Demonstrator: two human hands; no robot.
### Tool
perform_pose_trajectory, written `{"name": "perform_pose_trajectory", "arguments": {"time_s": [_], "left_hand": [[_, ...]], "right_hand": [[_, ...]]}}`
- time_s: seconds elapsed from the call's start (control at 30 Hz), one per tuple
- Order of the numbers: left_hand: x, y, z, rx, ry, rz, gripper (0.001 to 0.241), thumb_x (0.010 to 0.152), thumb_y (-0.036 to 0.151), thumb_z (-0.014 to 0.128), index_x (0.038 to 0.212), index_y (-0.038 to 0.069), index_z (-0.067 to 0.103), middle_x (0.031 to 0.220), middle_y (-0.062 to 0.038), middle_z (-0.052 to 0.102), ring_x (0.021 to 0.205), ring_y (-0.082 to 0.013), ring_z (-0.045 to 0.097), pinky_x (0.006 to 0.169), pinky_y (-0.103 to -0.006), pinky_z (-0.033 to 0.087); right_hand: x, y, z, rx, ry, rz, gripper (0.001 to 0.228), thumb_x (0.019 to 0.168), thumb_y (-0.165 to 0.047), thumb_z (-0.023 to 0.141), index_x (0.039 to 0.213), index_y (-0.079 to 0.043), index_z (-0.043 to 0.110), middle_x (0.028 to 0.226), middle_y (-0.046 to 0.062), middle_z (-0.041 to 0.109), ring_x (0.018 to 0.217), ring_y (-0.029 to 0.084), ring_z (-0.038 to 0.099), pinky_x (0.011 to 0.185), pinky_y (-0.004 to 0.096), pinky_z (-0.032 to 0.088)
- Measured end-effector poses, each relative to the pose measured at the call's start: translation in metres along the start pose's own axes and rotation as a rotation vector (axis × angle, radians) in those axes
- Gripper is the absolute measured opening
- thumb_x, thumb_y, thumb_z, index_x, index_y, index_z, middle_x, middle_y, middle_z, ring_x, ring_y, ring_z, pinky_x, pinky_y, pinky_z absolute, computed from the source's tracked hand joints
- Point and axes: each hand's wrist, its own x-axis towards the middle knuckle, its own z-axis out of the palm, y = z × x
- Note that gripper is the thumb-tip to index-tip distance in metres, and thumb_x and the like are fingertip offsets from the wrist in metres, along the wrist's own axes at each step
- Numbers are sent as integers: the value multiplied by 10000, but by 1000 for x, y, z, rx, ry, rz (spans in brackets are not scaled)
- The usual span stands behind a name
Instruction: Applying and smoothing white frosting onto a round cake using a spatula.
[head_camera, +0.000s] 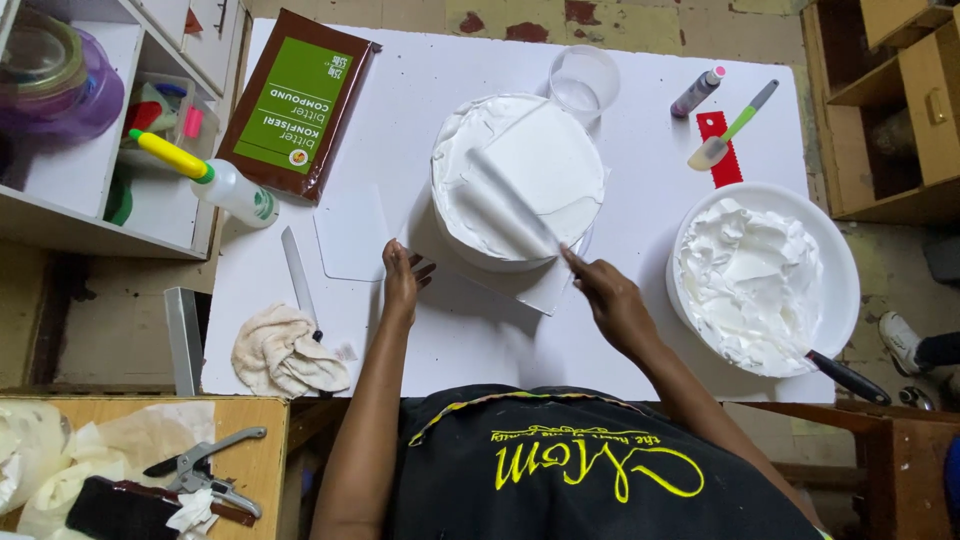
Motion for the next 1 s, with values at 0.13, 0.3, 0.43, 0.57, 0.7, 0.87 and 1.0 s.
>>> {"name": "perform_pose_trajectory", "arguments": {"time_s": [0.13, 0.3, 0.43, 0.57, 0.7, 0.87, 1.0], "left_hand": [[3, -23, -10, -49, -15, 32, 753, 1053, 696, 236, 1571, 158, 136, 1463, -366, 425, 1317, -510, 520, 1116, -606, 401], [-6, -33, -11, -91, -39, 13, 721, 1055, 686, 232, 1530, 152, 133, 1459, -358, 439, 1324, -525, 502, 1129, -622, 373], [-10, -41, -11, -104, -49, 2, 694, 1063, 670, 236, 1517, 160, 110, 1455, -345, 450, 1320, -528, 505, 1125, -608, 379], [-15, -55, -9, -87, -44, -1, 682, 1070, 647, 236, 1509, 139, 117, 1443, -348, 462, 1313, -523, 515, 1117, -594, 389], [-38, -62, -1, -40, -60, -44, 687, 1066, 659, 264, 1475, 117, 160, 1430, -338, 482, 1298, -507, 537, 1122, -593, 390], [-53, -98, 5, 32, -129, -129, 723, 1051, 683, 280, 1422, 64, 296, 1419, -311, 537, 1276, -462, 575, 1114, -570, 405], [-69, -59, 9, 49, -222, -266, 744, 1055, 651, 264, 1458, 42, 408, 1404, -285, 571, 1281, -429, 589, 1088, -567, 420]], "right_hand": [[9, 43, -6, 52, 198, 101, 516, 1077, -103, 523, 1569, -253, 484, 917, 175, 675, 919, 377, 668, 871, 522, 511], [14, 49, -11, 57, 190, 188, 498, 1083, -129, 527, 1562, -263, 501, 908, 157, 687, 922, 347, 678, 883, 496, 502], [15, 47, -5, 34, 170, 175, 504, 1080, -147, 533, 1565, -277, 490, 917, 161, 691, 923, 353, 690, 868, 497, 513], [13, 29, 12, 28, 134, 139, 506, 1077, -166, 538, 1563, -295, 485, 914, 152, 688, 911, 375, 689, 859, 508, 520], [-4, -21, 12, -67, 2, 25, 486, 1036, -186, 564, 1494, -347, 542, 931, 132, 705, 859, 367, 710, 797, 491, 548], [-26, -36, 0, 30, -106, -135, 418, 963, -155, 637, 1361, -276, 676, 988, 156, 750, 872, 408, 735, 779, 519, 566], [-33, 17, 3, 217, 181, 3, 504, 1033, -137, 555, 1514, -286, 547, 943, 139, 678, 886, 339, 671, 844, 475, 515]]}}
